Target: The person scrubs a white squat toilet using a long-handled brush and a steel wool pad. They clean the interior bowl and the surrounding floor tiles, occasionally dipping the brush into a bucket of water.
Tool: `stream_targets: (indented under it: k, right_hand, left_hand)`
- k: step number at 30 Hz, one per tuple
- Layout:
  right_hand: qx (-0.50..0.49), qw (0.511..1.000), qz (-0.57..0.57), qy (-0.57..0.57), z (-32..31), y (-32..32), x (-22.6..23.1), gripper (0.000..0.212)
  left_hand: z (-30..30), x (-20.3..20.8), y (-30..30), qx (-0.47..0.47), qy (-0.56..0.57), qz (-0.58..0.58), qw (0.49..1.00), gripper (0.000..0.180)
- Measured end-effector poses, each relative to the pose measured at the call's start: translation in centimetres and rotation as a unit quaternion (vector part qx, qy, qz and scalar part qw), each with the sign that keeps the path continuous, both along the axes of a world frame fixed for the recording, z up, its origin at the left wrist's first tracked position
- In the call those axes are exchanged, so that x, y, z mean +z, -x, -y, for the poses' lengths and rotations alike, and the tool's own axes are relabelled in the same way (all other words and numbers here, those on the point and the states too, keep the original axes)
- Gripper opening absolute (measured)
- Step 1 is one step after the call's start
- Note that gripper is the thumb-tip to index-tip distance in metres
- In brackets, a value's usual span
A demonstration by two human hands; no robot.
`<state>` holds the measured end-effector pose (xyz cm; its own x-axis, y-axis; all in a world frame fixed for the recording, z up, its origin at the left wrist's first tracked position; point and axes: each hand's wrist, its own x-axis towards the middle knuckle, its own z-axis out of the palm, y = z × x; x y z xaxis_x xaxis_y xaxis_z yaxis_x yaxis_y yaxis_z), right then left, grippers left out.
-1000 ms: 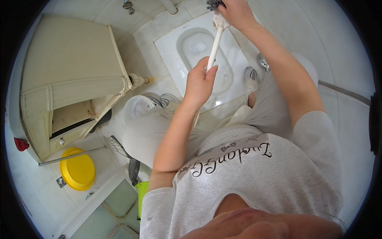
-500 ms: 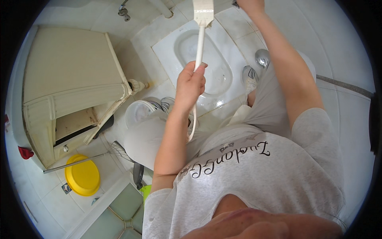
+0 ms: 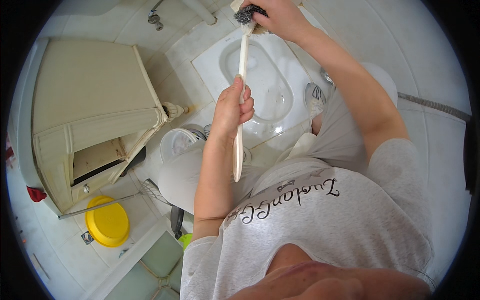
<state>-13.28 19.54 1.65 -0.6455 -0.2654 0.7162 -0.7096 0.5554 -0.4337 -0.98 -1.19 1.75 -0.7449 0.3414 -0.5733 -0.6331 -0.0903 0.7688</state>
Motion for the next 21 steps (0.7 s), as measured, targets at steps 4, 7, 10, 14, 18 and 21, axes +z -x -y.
stream_targets:
  k: [4, 7, 10, 14, 18, 21]
  right_hand:
    - [-0.174, 0.979, 0.081, 0.074, -1.0, 1.6, -1.5, 0.017]
    - [-0.179, 0.964, 0.146, 0.133, -1.0, 1.3, -0.5, 0.017]
    - [-0.174, 0.963, 0.112, 0.173, -0.9, 1.3, -1.1, 0.018]
    - [-0.109, 0.957, 0.148, 0.224, -1.5, 1.9, -1.1, 0.018]
    - [-0.013, 0.953, 0.203, 0.223, -0.9, 1.4, -1.0, 0.018]
    - [0.082, 0.945, 0.245, 0.201, 0.6, 0.7, -1.4, 0.018]
  left_hand:
    - [-1.1, -0.5, -0.5, -0.018, 0.048, -0.013, 0.999, 0.038]
    - [-0.8, -1.7, -0.5, -0.012, 0.103, -0.074, 0.992, 0.035]
    - [-0.4, -2.9, -0.2, -0.018, 0.178, -0.179, 0.967, 0.029]
    - [-0.2, -3.1, 0.1, -0.021, 0.212, -0.265, 0.94, 0.019]
    - [0.0, -2.0, 0.2, -0.035, 0.214, -0.293, 0.931, 0.025]
    - [-0.1, -1.2, 0.5, -0.037, 0.149, -0.273, 0.95, 0.037]
